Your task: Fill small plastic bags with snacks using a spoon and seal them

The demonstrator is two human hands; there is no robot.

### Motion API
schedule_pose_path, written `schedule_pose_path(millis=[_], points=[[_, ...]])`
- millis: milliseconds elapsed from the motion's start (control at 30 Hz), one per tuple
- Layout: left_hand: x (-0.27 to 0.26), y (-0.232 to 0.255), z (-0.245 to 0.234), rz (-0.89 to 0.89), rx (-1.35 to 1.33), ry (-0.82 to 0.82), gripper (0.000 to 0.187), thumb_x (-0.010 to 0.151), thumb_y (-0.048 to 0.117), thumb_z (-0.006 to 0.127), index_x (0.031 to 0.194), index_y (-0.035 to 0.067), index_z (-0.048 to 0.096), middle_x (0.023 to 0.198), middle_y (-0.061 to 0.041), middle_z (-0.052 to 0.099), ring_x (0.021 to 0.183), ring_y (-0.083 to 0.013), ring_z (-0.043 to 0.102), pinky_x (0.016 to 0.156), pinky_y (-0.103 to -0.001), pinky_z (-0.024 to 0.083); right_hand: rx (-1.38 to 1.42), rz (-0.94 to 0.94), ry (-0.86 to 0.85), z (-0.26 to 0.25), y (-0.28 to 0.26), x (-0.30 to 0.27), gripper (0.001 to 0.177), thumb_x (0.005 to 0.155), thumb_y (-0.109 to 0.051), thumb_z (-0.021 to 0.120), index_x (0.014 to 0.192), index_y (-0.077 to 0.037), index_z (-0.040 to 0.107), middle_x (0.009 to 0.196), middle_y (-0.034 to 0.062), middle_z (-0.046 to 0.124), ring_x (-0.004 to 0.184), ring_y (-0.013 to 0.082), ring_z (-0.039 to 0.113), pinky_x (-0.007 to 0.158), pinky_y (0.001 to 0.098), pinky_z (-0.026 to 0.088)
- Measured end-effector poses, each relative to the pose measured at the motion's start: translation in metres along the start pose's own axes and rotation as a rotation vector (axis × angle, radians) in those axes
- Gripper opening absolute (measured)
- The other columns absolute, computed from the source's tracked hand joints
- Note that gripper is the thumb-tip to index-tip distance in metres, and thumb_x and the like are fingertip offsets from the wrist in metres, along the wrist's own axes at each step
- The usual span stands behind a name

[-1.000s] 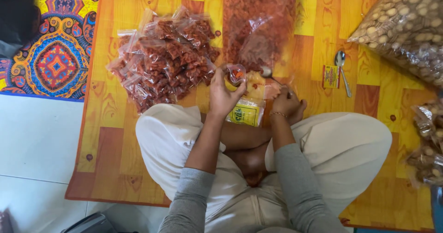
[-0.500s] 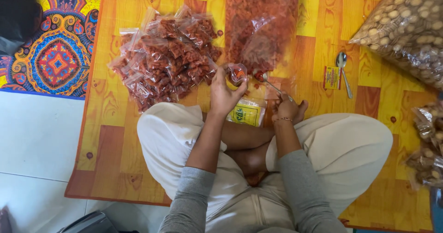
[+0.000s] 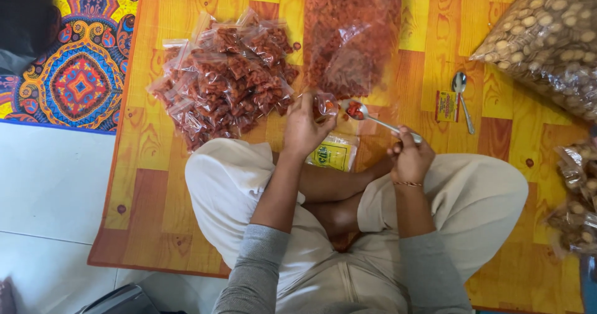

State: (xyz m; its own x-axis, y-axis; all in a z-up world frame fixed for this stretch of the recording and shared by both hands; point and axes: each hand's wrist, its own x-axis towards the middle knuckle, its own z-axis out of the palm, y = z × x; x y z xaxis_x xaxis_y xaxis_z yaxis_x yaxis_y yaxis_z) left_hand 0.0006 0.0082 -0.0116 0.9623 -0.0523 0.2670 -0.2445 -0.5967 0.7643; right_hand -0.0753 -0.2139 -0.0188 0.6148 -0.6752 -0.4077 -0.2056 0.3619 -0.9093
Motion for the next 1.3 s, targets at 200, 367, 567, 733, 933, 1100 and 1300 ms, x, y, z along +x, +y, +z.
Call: schedule_pose_path(millis=[200, 367, 567, 733, 933, 1100, 1300], points=[[-0.003, 0.003, 0.003, 0.049, 0.022, -0.196, 0.065, 0.071, 0.034, 0.084, 0.123, 0.01, 0.053, 0.096, -0.021, 0.072, 0.099, -0.0404, 0.071, 0.099, -0.05, 0.047, -0.06, -0.202, -0.113, -0.003, -0.047, -0.02, 0.01, 0.099, -0.009, 0.069, 0.104, -0.002, 0.073, 0.084, 0.011, 0.075, 0.045, -0.0004, 0.045, 0.044, 0.0204, 0.056], [-0.001, 0.013, 0.0, 0.055, -0.042, -0.228, 0.061, 0.067, 0.037, 0.084, 0.114, 0.01, 0.056, 0.096, -0.022, 0.071, 0.094, -0.0441, 0.07, 0.094, -0.052, 0.049, -0.273, -0.52, -0.191, 0.014, -0.071, -0.047, 0.008, 0.101, 0.001, 0.069, 0.105, 0.001, 0.076, 0.087, 0.0174, 0.074, 0.056, 0.0056, 0.055, 0.05, 0.0253, 0.058], [0.0, 0.024, -0.007, 0.059, -0.151, -0.184, 0.059, 0.064, 0.032, 0.087, 0.11, 0.007, 0.058, 0.094, -0.024, 0.07, 0.091, -0.048, 0.07, 0.089, -0.053, 0.052, -0.586, -1.045, -0.363, 0.027, -0.092, -0.082, 0.012, 0.099, 0.002, 0.073, 0.106, -0.005, 0.08, 0.088, 0.0104, 0.075, 0.078, 0.0257, 0.07, 0.073, 0.037, 0.056], [0.002, 0.022, -0.002, 0.042, -0.235, -0.138, 0.063, 0.063, 0.03, 0.089, 0.115, 0.009, 0.061, 0.1, -0.022, 0.071, 0.093, -0.0476, 0.07, 0.087, -0.053, 0.055, -0.696, -1.234, -0.46, 0.032, -0.091, -0.101, 0.013, 0.098, -0.001, 0.07, 0.107, -0.005, 0.079, 0.093, 0.0078, 0.074, 0.085, 0.0262, 0.072, 0.08, 0.0367, 0.054], [0.001, 0.016, 0.001, 0.026, -0.307, -0.051, 0.061, 0.067, 0.027, 0.088, 0.12, 0.011, 0.063, 0.101, -0.02, 0.072, 0.096, -0.0455, 0.071, 0.085, -0.053, 0.058, -0.635, -1.29, -0.428, 0.011, -0.087, -0.087, 0.018, 0.098, 0.002, 0.068, 0.112, -0.003, 0.079, 0.098, 0.0111, 0.072, 0.088, 0.0311, 0.071, 0.08, 0.0416, 0.056], [0.004, 0.015, -0.007, 0.011, -0.325, 0.097, 0.06, 0.069, 0.02, 0.089, 0.121, 0.006, 0.064, 0.103, -0.022, 0.074, 0.099, -0.0451, 0.071, 0.09, -0.051, 0.055, -0.405, -0.977, -0.214, 0.01, -0.074, -0.058, 0.017, 0.101, 0.013, 0.065, 0.113, 0.007, 0.075, 0.088, 0.0199, 0.067, 0.074, 0.0246, 0.066, 0.055, 0.0291, 0.055], [0.004, 0.006, -0.011, -0.01, -0.32, 0.131, 0.062, 0.07, 0.018, 0.088, 0.125, 0.007, 0.062, 0.106, -0.021, 0.073, 0.102, -0.0435, 0.071, 0.093, -0.051, 0.055, -0.309, -0.538, 0.045, -0.001, 0.042, 0.024, 0.011, 0.099, -0.002, 0.068, 0.105, 0.005, 0.075, 0.071, 0.0154, 0.067, 0.055, 0.0145, 0.061, 0.048, 0.0276, 0.054]])
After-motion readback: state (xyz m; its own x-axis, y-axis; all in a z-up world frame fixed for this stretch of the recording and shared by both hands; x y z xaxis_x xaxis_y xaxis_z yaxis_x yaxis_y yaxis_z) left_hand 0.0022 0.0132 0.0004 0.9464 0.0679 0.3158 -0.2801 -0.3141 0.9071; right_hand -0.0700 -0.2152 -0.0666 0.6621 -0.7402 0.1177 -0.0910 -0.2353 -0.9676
